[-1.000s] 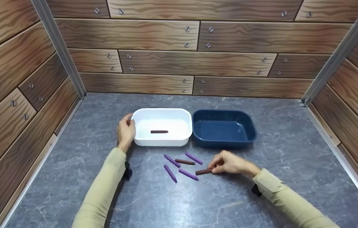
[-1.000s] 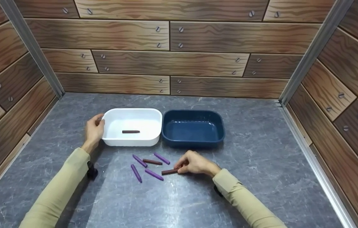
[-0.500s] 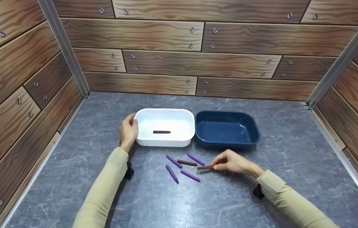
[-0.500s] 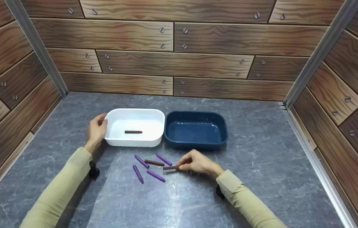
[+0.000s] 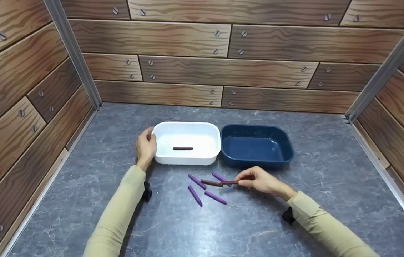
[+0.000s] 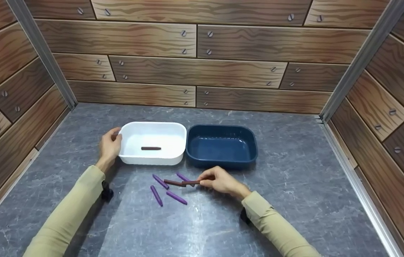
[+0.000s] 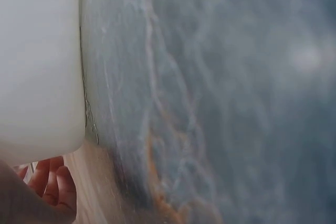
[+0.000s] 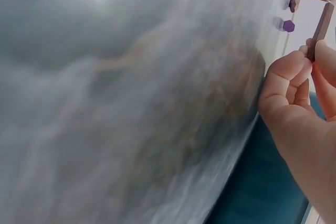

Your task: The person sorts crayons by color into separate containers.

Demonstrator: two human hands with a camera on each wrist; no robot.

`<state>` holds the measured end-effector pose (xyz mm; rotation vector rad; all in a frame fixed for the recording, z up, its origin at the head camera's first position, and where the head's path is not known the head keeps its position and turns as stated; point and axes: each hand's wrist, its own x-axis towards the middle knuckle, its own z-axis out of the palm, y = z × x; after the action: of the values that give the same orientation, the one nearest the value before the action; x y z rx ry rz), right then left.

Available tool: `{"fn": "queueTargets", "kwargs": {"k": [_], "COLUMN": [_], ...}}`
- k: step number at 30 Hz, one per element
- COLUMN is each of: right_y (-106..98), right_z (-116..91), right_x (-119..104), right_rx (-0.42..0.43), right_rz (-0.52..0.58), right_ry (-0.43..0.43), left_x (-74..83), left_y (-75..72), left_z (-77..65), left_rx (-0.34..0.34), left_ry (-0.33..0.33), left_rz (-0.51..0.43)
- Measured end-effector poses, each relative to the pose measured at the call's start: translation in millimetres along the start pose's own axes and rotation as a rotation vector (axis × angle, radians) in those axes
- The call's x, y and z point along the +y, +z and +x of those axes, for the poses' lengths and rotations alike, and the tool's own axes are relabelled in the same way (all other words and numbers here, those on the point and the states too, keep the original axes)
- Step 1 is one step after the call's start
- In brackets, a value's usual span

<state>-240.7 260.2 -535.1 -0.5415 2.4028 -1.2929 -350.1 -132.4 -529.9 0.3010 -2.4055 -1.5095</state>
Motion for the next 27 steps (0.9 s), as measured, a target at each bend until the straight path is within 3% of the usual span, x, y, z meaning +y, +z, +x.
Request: {"fn": "queueTargets", "kwargs": {"k": [8,21,27], "right_y": [1.6,-0.3,2.1], "right_z": [5.4,19.7,33.3], "right_x": [-7.7,-48.3,-54.1], "right_rx": [-0.017,-0.008,0.014], "right_rz": [0.031,0.013,0.022], "right_ry": [-0.014,-0.046,-0.083], "left_x": [-1.4,1.2,0.9], "left_y": [2.0,-0.1,0.5], "left_z": [-0.7,0.7,1.0], "left_rx": [-0.008,-0.004,0.002], "left_ry": [-0.026,-0.031,-0.012], "left_rz": [0.009,-0.013,-0.014]}}
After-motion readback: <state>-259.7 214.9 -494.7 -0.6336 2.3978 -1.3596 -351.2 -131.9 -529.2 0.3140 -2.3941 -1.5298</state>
